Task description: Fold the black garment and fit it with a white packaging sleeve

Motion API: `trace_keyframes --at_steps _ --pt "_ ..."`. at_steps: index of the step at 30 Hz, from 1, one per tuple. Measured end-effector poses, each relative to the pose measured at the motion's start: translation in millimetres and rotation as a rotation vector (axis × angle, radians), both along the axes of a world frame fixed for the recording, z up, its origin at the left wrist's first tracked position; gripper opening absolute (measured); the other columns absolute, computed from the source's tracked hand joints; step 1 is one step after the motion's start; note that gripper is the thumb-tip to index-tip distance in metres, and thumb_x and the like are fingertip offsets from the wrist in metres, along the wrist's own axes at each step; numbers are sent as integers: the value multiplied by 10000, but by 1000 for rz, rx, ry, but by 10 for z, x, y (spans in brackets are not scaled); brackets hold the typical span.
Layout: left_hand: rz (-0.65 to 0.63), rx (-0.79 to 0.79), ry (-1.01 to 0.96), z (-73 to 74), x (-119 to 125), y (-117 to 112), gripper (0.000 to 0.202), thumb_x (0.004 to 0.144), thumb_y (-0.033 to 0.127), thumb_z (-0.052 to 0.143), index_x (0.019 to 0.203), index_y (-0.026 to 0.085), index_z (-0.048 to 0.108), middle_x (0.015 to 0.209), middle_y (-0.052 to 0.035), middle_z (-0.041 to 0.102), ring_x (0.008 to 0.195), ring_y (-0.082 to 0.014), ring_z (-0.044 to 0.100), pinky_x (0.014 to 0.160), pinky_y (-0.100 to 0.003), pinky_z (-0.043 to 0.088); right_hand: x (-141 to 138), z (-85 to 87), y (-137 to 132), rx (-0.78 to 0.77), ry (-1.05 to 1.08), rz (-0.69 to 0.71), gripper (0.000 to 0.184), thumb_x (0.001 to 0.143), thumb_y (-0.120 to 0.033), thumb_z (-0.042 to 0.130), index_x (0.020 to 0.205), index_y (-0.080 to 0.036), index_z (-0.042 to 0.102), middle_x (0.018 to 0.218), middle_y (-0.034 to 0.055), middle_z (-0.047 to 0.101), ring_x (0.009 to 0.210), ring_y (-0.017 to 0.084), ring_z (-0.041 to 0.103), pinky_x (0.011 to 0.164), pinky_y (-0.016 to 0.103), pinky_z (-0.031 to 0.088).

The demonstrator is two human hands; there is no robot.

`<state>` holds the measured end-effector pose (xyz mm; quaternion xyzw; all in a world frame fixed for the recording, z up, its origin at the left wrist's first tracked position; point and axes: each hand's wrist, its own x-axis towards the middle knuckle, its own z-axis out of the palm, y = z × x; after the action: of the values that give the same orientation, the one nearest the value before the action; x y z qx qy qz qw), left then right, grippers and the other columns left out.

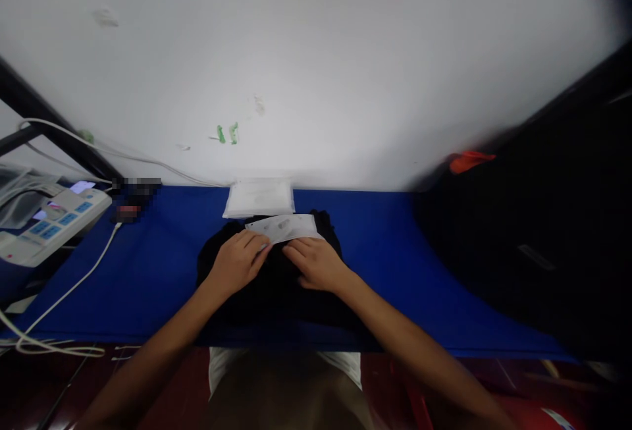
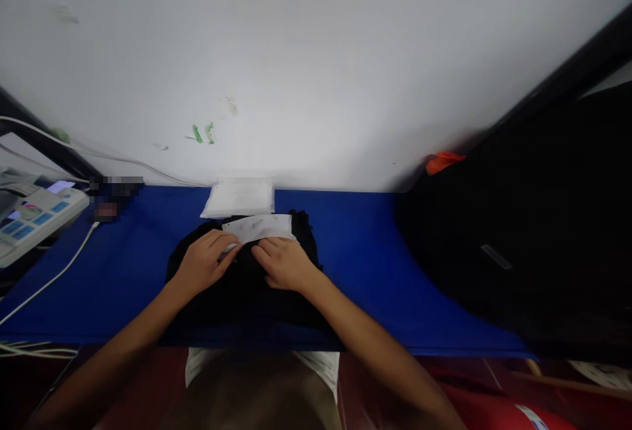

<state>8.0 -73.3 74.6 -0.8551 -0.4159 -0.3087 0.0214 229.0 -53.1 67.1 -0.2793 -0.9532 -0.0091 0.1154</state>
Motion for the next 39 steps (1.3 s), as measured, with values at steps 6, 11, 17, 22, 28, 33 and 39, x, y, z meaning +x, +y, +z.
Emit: trace_keyframes --at_steps 6,11,17,22,28,33,39 --pt "-251 -284 51 7 10 -16 590 876 51 412 1439 224 385 1404 -95 540 1284 -211 515 1061 -422 452 225 9 -193 51 351 291 419 918 -433 408 1131 -112 572 993 154 660 901 268 604 773 410 507" --pt "-295 -381 254 -110 104 -13 584 790 175 620 1363 185 509 1440 -136 511 1314 -308 495 1051 -495 437 400 57 -296 -46 596 206 470 947 -536 343 1156 -173 555 981 117 665 895 243 645 745 389 525" --pt "-229 -325 359 -206 195 16 380 858 275 643 1221 172 596 1288 -127 629 1215 -290 573 987 -443 475 609 21 -297 -32 760 52 422 917 -508 440 1157 -185 569 980 116 683 893 261 656 748 421 541" --pt "-239 -273 373 -193 227 39 166 887 189 581 1042 183 641 1077 -98 699 1022 -245 670 837 -356 541 665 -51 -265 7 805 -36 326 864 -366 494 1134 -201 574 946 103 682 842 260 657 711 414 538" --pt "-79 -155 306 -62 22 103 208 894 146 506 1041 198 643 881 -45 723 741 -193 702 615 -271 534 686 -158 -235 92 897 -120 311 862 -373 517 1126 -217 568 968 106 680 865 282 667 738 449 540" --pt "237 118 -30 161 -352 284 205 914 217 491 1014 204 669 956 -40 749 820 -178 713 747 -270 551 657 -259 -191 92 885 -178 305 871 -339 526 1155 -229 541 1107 124 675 1087 310 627 894 525 507" --pt "392 309 -128 98 -842 738 205 898 215 490 1004 190 663 1037 -68 742 1015 -219 689 934 -358 506 581 -357 -144 -7 658 -62 470 745 -112 493 1204 -203 542 1203 123 658 1215 284 563 974 534 461"
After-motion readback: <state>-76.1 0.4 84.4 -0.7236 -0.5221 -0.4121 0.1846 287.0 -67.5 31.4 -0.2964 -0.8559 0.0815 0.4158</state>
